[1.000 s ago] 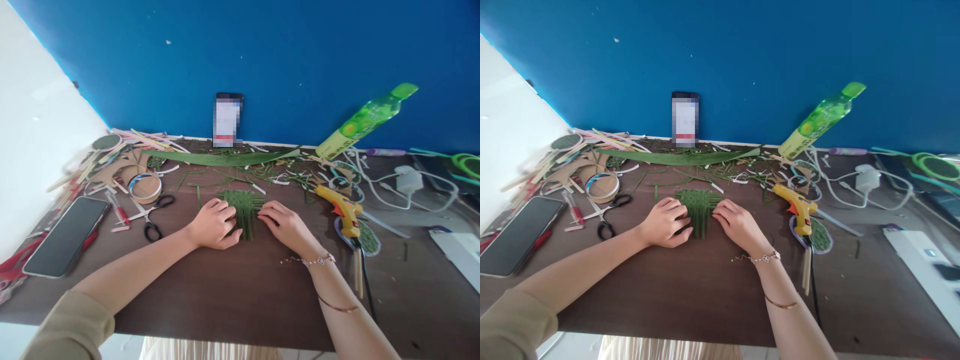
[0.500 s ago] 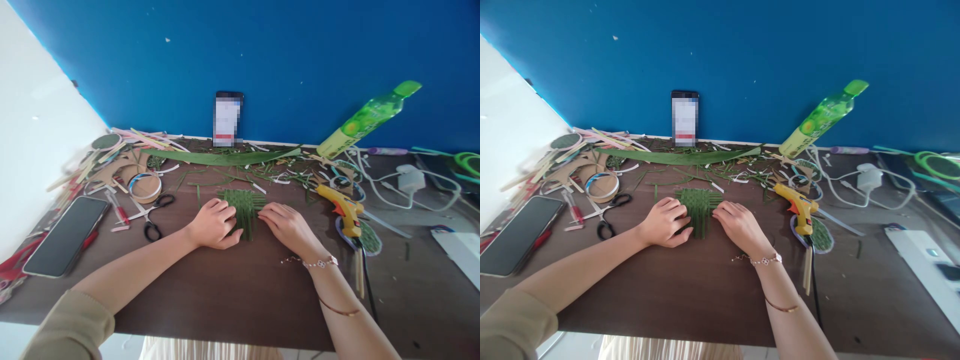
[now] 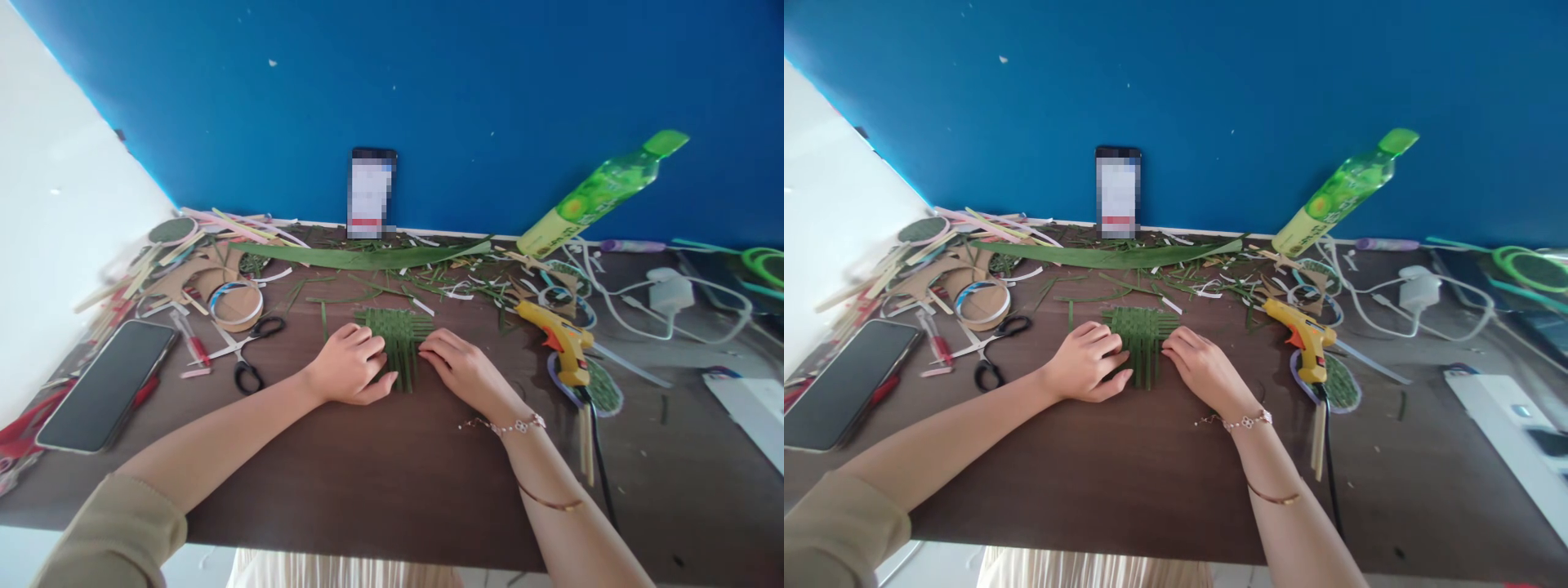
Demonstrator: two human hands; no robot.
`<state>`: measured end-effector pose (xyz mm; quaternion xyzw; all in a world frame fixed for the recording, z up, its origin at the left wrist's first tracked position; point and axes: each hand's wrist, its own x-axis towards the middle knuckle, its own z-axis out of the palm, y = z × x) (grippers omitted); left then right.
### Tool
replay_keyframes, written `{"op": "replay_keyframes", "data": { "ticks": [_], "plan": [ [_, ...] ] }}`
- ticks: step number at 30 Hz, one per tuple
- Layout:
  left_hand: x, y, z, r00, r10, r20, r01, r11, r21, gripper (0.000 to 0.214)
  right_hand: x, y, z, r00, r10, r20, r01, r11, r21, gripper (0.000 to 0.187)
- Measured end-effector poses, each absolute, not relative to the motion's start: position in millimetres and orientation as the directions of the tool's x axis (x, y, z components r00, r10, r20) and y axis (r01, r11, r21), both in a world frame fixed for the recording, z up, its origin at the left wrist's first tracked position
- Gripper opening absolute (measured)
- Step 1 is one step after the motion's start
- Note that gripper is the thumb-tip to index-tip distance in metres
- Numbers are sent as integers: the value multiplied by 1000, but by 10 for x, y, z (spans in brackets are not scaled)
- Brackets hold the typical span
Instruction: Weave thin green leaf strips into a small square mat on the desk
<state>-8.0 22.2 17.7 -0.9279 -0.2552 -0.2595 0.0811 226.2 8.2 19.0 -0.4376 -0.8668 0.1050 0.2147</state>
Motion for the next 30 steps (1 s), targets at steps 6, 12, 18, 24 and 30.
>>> {"op": "replay_keyframes", "data": {
  "ticks": [6,12,18,24,30],
  "plan": [
    [-78,219,180,734,431,525,512,-859,-11,34,2250,82,155,-540,789,293,717,614,-330,18],
    [-130,252,214,636,433,639,407,-891,200,25,2246,85,114,-542,779,316,720,624,-303,19],
    [-190,334,279,713,524,467,403,-850,338,23,2258,88,126,-525,786,327,721,615,-319,18],
    [-191,348,300,851,416,320,342,-902,264,34,2255,78,144,-520,788,330,730,610,-309,16],
    [-200,340,253,846,281,453,255,-960,119,16,2258,79,156,-515,786,343,731,611,-303,15]
  ]
}}
